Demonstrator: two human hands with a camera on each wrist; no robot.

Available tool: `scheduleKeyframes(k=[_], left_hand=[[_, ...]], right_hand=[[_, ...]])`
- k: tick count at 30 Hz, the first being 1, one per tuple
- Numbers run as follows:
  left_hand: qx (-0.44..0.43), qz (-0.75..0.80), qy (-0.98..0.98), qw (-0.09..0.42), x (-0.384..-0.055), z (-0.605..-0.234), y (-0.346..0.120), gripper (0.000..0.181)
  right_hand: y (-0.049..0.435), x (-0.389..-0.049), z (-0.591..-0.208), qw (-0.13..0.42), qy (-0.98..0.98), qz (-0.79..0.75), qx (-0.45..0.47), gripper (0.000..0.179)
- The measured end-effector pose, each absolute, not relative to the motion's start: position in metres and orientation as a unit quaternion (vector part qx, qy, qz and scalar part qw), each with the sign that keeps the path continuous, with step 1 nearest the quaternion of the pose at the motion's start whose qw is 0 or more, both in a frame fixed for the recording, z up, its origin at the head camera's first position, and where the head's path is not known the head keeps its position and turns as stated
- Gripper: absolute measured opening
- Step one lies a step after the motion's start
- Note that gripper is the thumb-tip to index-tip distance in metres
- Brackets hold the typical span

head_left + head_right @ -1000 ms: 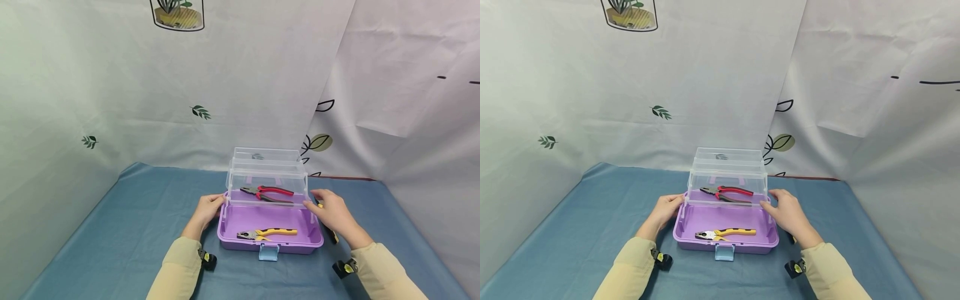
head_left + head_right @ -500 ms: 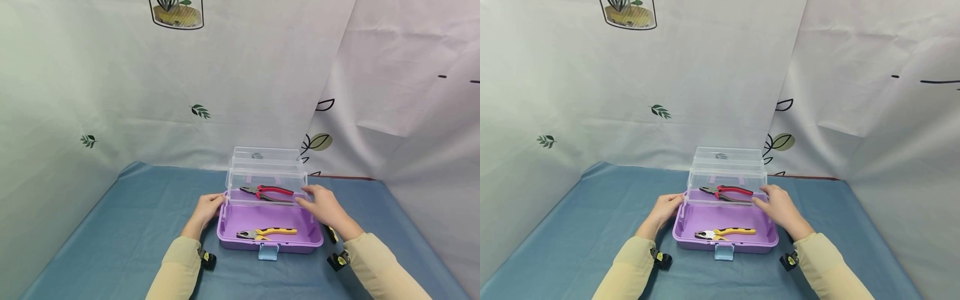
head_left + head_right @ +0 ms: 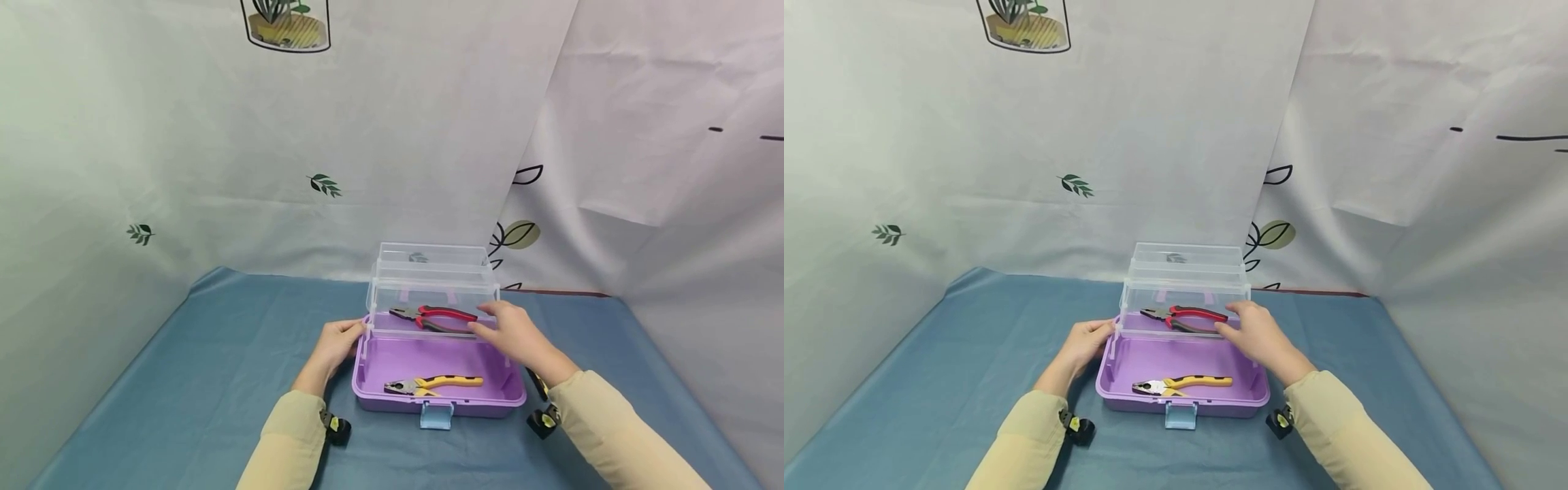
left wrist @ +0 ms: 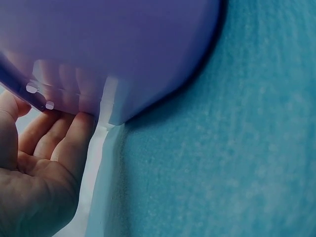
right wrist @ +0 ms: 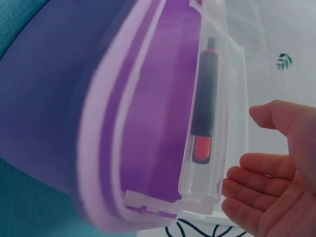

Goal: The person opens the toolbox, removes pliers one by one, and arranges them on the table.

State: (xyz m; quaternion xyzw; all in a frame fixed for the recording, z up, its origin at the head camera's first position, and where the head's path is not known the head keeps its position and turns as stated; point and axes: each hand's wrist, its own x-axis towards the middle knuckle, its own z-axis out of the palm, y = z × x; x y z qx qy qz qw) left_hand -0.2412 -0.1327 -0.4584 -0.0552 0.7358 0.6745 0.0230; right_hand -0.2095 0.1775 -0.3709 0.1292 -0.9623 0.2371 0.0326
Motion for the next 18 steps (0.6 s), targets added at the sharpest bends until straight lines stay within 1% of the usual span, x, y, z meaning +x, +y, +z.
scheduleKeyframes(k=[8,14,18], left_hand=[[-0.057,0.672,0.738,0.023,-0.242,-0.459,-0.133,0.034],[-0.056,0.677,0.734,0.024,-0.241,-0.460,-0.133,0.033],[-0.053,0.680,0.731,0.024,-0.240,-0.459,-0.133,0.034]], right_hand=[[0.169,-0.221,-0.372,0.010,-0.966,0.216,0.143,0.046],[0.164,-0.228,-0.371,-0.024,-0.968,0.205,0.141,0.052],[0.163,-0.232,-0.372,-0.026,-0.969,0.198,0.147,0.054]])
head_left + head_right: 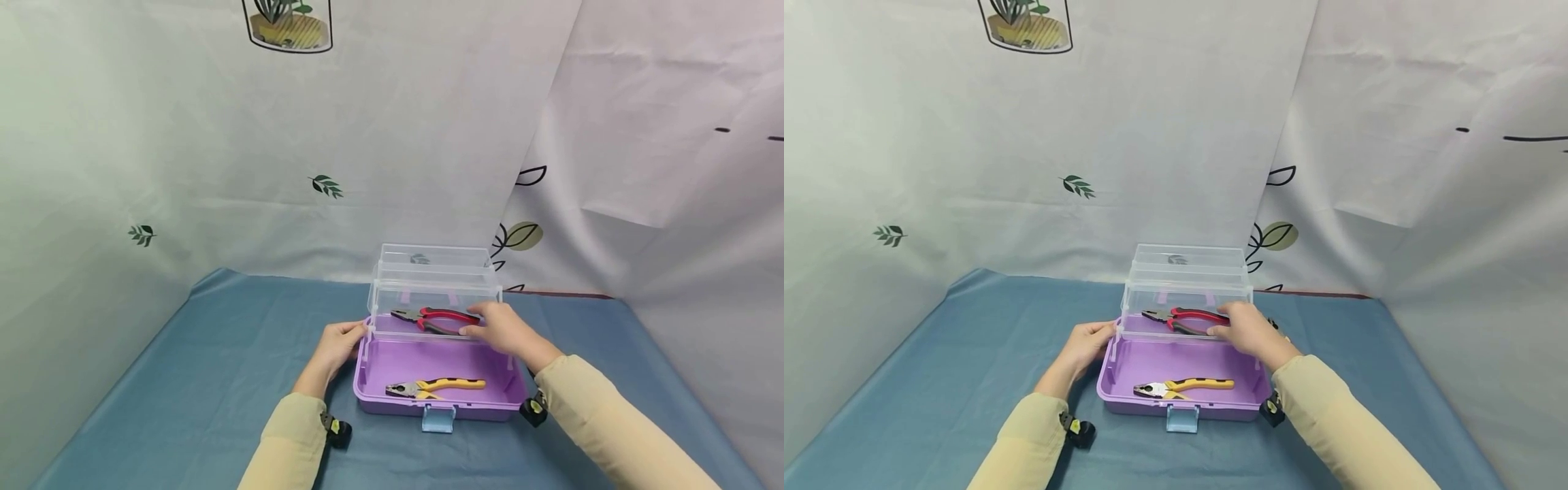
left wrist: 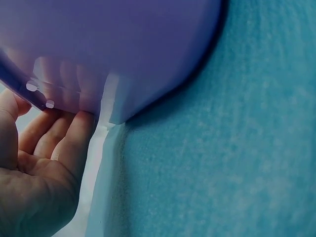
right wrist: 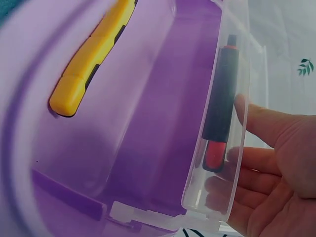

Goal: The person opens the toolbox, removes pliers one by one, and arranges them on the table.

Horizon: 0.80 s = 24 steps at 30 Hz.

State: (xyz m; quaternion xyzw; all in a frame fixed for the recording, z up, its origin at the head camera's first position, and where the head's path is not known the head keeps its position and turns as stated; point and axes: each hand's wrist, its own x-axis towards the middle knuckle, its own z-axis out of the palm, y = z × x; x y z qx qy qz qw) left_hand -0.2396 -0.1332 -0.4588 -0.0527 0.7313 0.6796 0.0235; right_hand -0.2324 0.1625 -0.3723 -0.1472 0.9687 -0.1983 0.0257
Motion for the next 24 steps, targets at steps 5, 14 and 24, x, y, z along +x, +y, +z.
scheduleKeyframes(k=[5,14,24], left_hand=[[-0.051,0.682,0.729,0.024,-0.2387,-0.4579,-0.1326,0.034],[-0.042,0.682,0.730,0.019,-0.2412,-0.4600,-0.1328,0.034],[-0.045,0.686,0.726,0.019,-0.2389,-0.4619,-0.1331,0.033]], right_hand=[[0.1629,-0.2365,-0.3725,0.022,0.967,-0.199,-0.156,0.054],[0.1626,-0.2393,-0.3675,0.023,0.966,-0.184,-0.180,0.047],[0.1598,-0.2351,-0.3663,0.036,0.971,-0.154,-0.179,0.042]])
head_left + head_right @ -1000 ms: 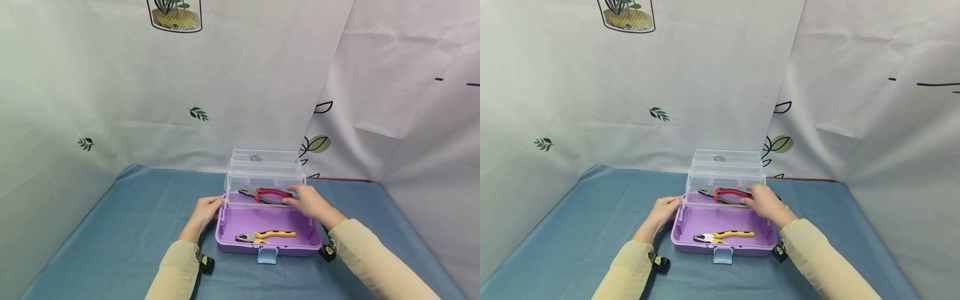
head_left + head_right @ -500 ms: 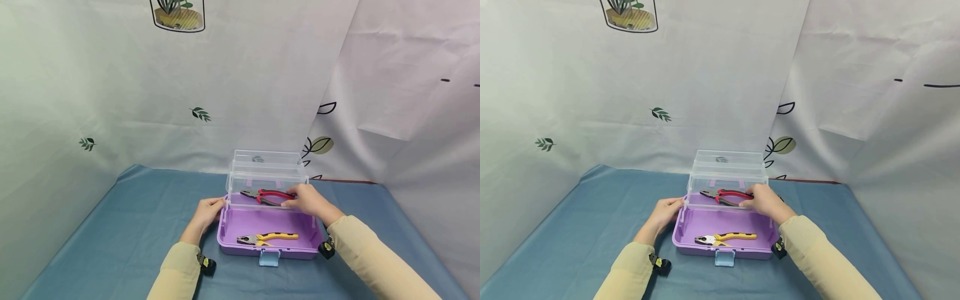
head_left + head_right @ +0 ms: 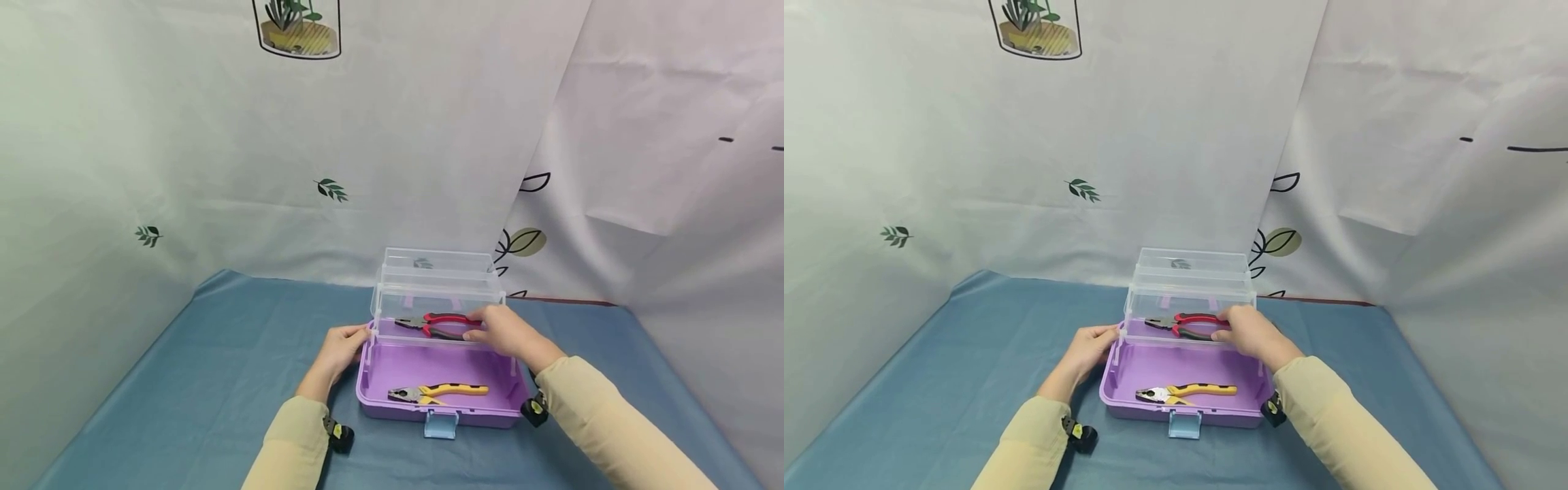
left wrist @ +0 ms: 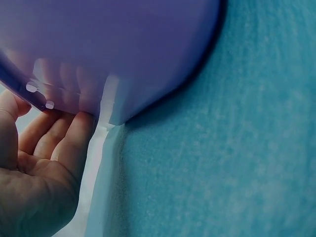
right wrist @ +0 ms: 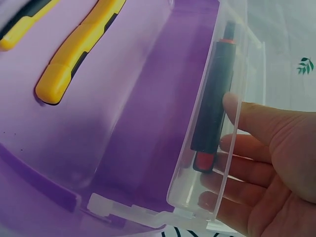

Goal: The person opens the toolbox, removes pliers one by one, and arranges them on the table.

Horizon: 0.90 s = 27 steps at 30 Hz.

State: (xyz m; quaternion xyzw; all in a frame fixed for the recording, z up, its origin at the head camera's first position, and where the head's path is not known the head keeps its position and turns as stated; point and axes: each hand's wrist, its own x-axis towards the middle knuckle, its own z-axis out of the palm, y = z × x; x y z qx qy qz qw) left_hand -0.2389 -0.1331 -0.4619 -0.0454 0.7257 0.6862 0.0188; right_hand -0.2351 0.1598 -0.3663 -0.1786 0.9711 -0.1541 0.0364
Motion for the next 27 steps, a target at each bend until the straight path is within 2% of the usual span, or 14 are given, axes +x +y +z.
scheduleKeyframes(k=[11,19,27], left_hand=[[-0.048,0.690,0.722,0.018,-0.237,-0.459,-0.133,0.034],[-0.047,0.689,0.723,0.017,-0.240,-0.461,-0.132,0.033],[-0.041,0.683,0.729,0.019,-0.238,-0.461,-0.134,0.035]], right_hand=[[0.159,-0.234,-0.369,0.004,0.972,-0.134,-0.194,0.039],[0.157,-0.231,-0.369,0.006,0.975,-0.135,-0.175,0.042],[0.157,-0.242,-0.367,0.039,0.972,-0.142,-0.181,0.054]])
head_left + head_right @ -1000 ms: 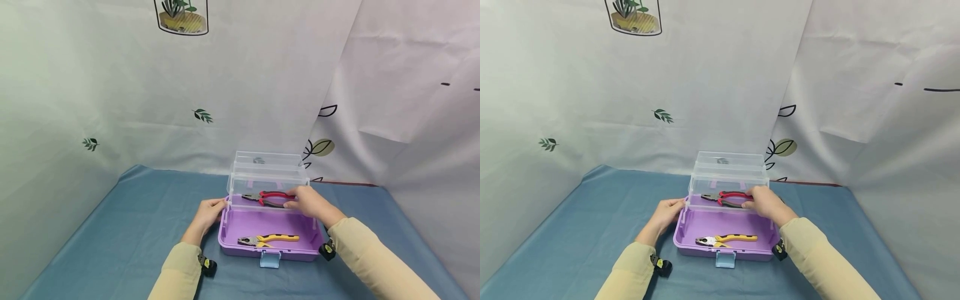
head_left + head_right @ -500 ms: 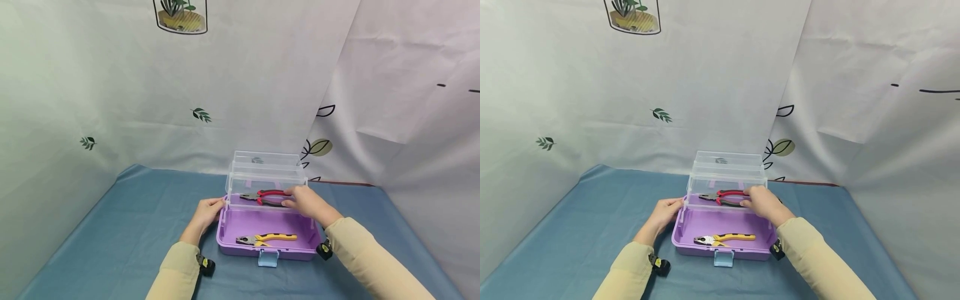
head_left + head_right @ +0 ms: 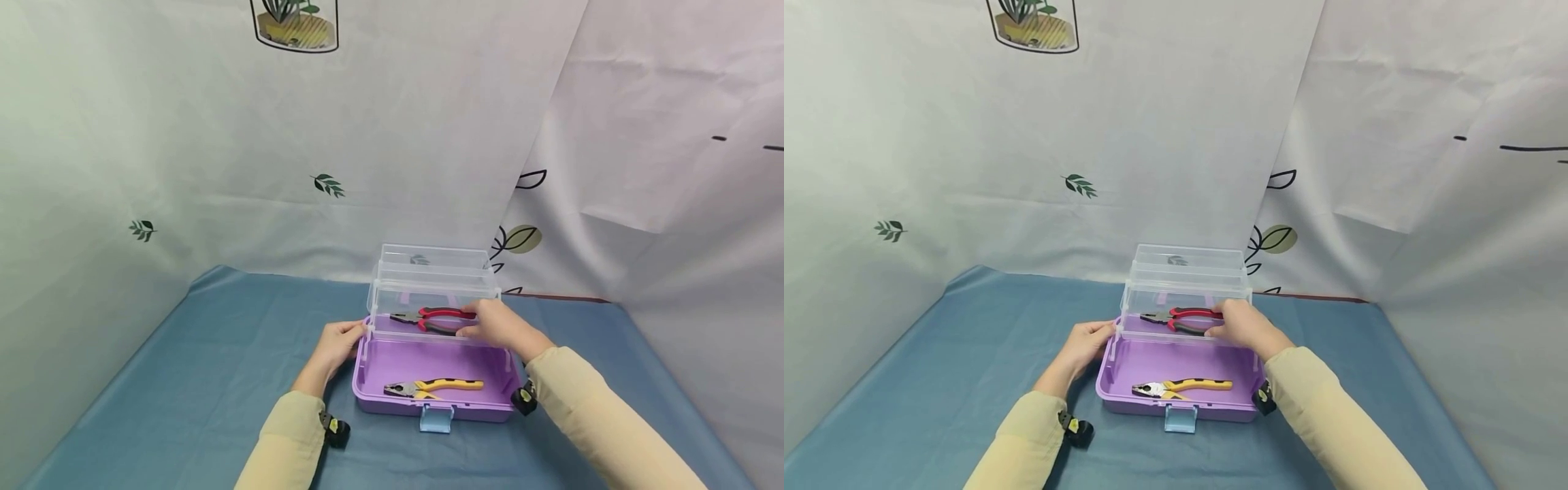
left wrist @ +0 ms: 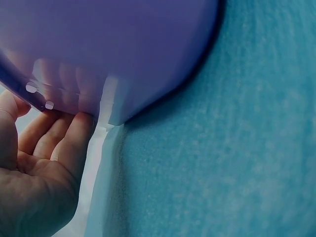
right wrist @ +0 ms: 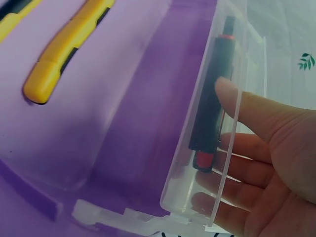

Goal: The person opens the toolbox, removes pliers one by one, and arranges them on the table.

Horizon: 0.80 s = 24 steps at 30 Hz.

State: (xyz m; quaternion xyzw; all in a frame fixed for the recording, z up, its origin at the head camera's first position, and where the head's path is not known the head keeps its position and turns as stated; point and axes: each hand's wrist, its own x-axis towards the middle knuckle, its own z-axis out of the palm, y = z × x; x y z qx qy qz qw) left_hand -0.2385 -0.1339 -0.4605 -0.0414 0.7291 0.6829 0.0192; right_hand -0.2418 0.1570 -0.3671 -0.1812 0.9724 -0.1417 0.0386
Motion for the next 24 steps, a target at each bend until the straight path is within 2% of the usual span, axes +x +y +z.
scheduleKeyframes(k=[5,13,22,24], left_hand=[[-0.045,0.688,0.724,0.018,-0.241,-0.461,-0.134,0.034],[-0.045,0.695,0.717,0.011,-0.241,-0.461,-0.133,0.033],[-0.044,0.696,0.717,0.010,-0.241,-0.462,-0.132,0.033],[-0.044,0.695,0.718,0.012,-0.241,-0.462,-0.133,0.033]], right_hand=[[0.156,-0.250,-0.366,0.061,0.970,-0.143,-0.188,0.062],[0.158,-0.252,-0.367,0.076,0.963,-0.161,-0.204,0.064],[0.166,-0.252,-0.364,0.080,0.955,-0.144,-0.245,0.062],[0.168,-0.252,-0.361,0.081,0.952,-0.154,-0.252,0.053]])
